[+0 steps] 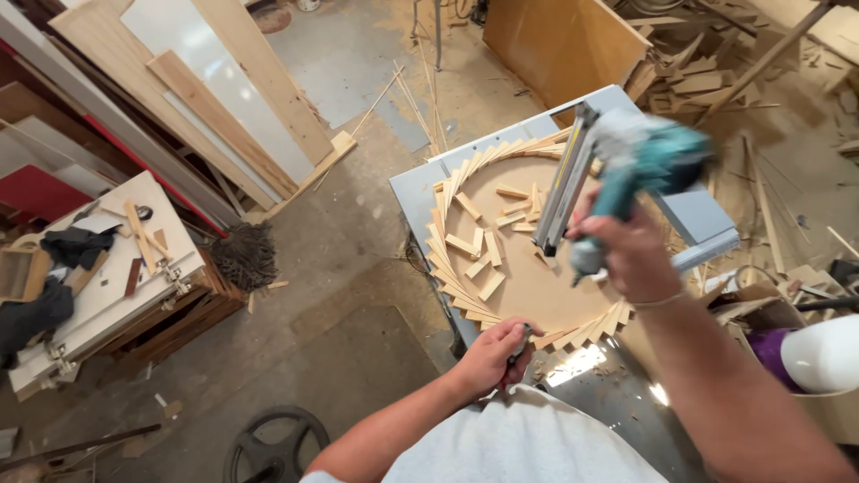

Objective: Assembling a circular wooden decorative piece by gluing and nailing small wooden blocks to a base

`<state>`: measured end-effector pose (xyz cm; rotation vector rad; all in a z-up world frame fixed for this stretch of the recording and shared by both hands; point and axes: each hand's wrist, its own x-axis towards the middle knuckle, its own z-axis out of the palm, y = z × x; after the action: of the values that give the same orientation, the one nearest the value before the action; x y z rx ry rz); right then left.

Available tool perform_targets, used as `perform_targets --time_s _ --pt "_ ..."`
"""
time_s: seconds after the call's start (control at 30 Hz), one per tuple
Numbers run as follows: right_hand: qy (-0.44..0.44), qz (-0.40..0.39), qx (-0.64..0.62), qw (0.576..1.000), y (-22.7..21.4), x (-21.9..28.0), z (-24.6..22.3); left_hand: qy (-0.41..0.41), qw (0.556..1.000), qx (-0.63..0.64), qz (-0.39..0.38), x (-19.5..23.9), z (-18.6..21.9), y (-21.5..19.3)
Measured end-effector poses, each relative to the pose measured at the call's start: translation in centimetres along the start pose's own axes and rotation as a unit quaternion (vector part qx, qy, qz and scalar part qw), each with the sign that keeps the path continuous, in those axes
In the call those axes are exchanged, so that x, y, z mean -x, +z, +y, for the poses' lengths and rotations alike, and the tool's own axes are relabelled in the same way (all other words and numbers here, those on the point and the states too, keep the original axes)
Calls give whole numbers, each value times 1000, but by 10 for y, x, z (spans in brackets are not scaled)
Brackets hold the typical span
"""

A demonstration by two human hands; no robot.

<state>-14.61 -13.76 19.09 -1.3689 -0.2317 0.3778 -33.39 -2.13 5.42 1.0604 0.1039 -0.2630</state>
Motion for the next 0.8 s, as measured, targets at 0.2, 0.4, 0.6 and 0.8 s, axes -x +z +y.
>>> perform_targets --time_s 0.2,0.4,0.6,0.8 --pt "-60 72 -143 985 -7 32 -64 56 985 102 -131 -29 1 25" --pt "-172 62 -136 974 -22 54 -35 87 969 166 -159 -48 -9 53" --pt "-218 19 -101 970 -19 66 -24 101 965 195 -141 -55 -13 60" --pt "-195 -7 -122 973 -14 77 -20 121 967 167 -148 -41 -8 61"
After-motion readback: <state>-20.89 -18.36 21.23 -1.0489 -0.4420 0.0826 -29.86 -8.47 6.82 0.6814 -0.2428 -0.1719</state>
